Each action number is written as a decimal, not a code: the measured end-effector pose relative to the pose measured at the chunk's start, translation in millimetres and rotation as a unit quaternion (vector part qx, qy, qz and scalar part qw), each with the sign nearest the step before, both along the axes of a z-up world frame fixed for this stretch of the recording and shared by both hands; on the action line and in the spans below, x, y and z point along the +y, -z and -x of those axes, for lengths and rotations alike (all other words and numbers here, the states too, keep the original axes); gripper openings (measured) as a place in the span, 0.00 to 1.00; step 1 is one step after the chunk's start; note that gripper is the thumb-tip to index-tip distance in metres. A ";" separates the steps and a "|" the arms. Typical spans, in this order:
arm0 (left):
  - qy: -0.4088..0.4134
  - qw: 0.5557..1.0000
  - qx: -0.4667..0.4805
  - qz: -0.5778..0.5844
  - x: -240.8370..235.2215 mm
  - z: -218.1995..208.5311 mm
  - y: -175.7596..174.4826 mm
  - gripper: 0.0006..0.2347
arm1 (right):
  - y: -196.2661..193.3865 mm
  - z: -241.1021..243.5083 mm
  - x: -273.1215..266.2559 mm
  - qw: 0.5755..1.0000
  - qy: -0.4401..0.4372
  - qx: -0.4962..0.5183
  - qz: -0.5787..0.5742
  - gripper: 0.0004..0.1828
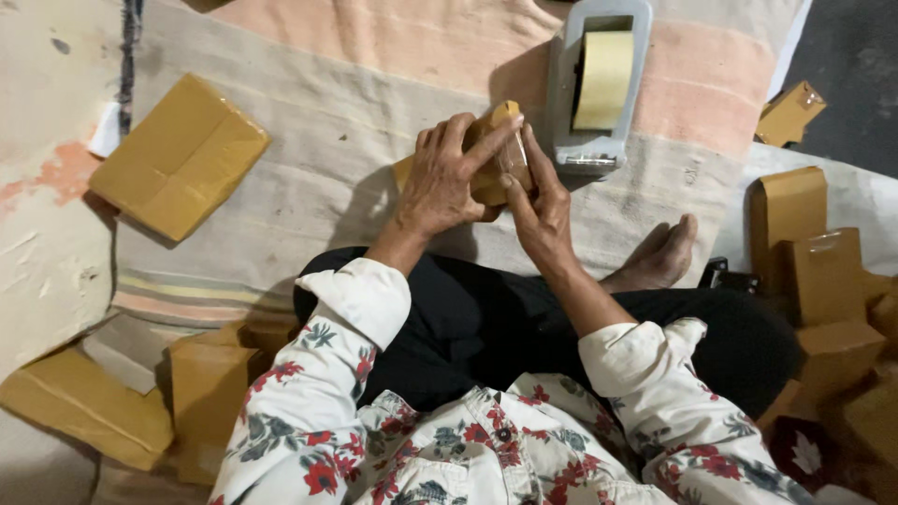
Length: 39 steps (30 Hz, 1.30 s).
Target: The person sits on the floor and packs smartwatch boxes into small cardboard shipping boxes. They fold the flaps, seal the boxes with packing tape using a handheld dispenser, and place the sealed packages aside.
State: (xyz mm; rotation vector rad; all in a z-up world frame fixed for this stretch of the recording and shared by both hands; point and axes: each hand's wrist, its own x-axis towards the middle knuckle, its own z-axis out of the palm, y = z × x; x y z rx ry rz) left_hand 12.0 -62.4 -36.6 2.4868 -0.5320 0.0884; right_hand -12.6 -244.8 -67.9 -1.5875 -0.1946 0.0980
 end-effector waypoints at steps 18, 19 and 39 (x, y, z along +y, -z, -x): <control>0.032 0.996 0.038 -0.074 1.5 6.5 31.4 0.50 | 17.8 2.8 -0.1 0.989 0.064 0.132 0.033 0.38; 0.033 0.997 0.035 -0.063 0.9 7.5 34.2 0.51 | 21.7 4.2 0.3 0.990 0.064 0.124 0.031 0.37; 0.098 0.969 0.043 -0.223 -17.3 8.0 46.9 0.38 | -10.8 14.9 -58.1 0.938 0.052 0.195 0.283 0.16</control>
